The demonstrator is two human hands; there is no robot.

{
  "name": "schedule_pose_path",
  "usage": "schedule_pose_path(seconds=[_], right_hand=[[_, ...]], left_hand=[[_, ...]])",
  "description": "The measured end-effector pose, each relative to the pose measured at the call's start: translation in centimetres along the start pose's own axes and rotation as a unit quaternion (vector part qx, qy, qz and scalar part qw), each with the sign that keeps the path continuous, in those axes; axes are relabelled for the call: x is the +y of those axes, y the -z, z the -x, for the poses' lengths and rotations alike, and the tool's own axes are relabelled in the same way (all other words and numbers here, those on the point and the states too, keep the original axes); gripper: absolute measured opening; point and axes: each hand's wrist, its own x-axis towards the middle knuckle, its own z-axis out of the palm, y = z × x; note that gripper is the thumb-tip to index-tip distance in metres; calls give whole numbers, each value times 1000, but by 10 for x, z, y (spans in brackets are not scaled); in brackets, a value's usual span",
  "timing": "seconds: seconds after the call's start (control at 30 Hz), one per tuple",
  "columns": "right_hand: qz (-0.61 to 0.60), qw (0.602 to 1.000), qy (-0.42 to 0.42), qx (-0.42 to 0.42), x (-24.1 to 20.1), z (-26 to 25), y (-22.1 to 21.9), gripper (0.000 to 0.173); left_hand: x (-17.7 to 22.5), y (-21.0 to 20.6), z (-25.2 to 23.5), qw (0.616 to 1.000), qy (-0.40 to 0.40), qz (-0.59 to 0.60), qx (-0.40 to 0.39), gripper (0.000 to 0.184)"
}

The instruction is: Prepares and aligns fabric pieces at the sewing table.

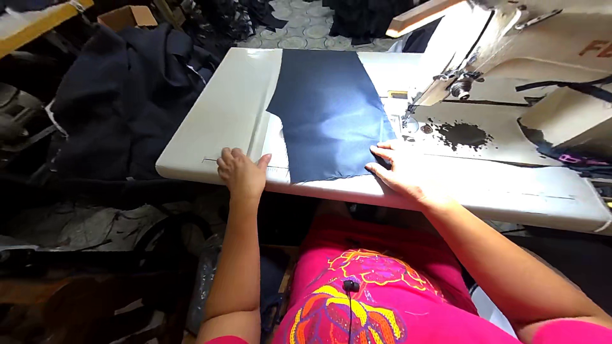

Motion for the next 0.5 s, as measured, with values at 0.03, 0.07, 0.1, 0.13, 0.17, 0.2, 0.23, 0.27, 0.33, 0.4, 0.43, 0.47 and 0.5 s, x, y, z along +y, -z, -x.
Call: schedule_pose_path(seconds=[0.03,0.07,0.1,0.13,0.17,0.2,0.23,0.27,0.33,0.4,0.43,0.47,0.5], right_hand=[[-1,1000,-4,3,-2,-1,0,48],[2,1000,-4,11,-3,-1,-1,48],[3,1000,-1,18,-5,-1,-3,48],[4,1000,4,19,-9,-1,-5,48],[8,1000,13,21,-16,-3,-8,49],[14,1000,21,13,-28,-6,-11,51],[19,999,35,8,-44,-10,-18,51],[16,999,52,-3,-63,-16,-28,51],[-44,993,114,-5,-105,-30,-61,44],[-134,970,204,-14,-141,-43,-93,37],[-162,956,240,-36,-153,-47,-99,35],[-173,945,269,-67,-159,-46,-102,39],[-179,934,300,-74,-158,-42,-104,40]], left_hand=[[-1,-2,-3,1000,-11,2,1,62],[-3,-3,-7,1000,-24,16,-12,50],[-7,-1,-8,998,-31,46,-33,42],[-10,4,-8,992,-34,110,-58,39],[-13,11,-4,974,-32,213,-74,38],[-10,18,2,939,-35,329,-96,37],[-5,21,8,891,-48,435,-120,41],[-1,21,14,852,-74,496,-149,46],[4,15,19,858,-142,459,-183,45],[0,6,13,941,-176,252,-144,39],[-6,5,5,963,-190,140,-133,38],[-16,5,-5,971,-191,56,-135,43],[-30,5,-18,973,-182,0,-141,47]])
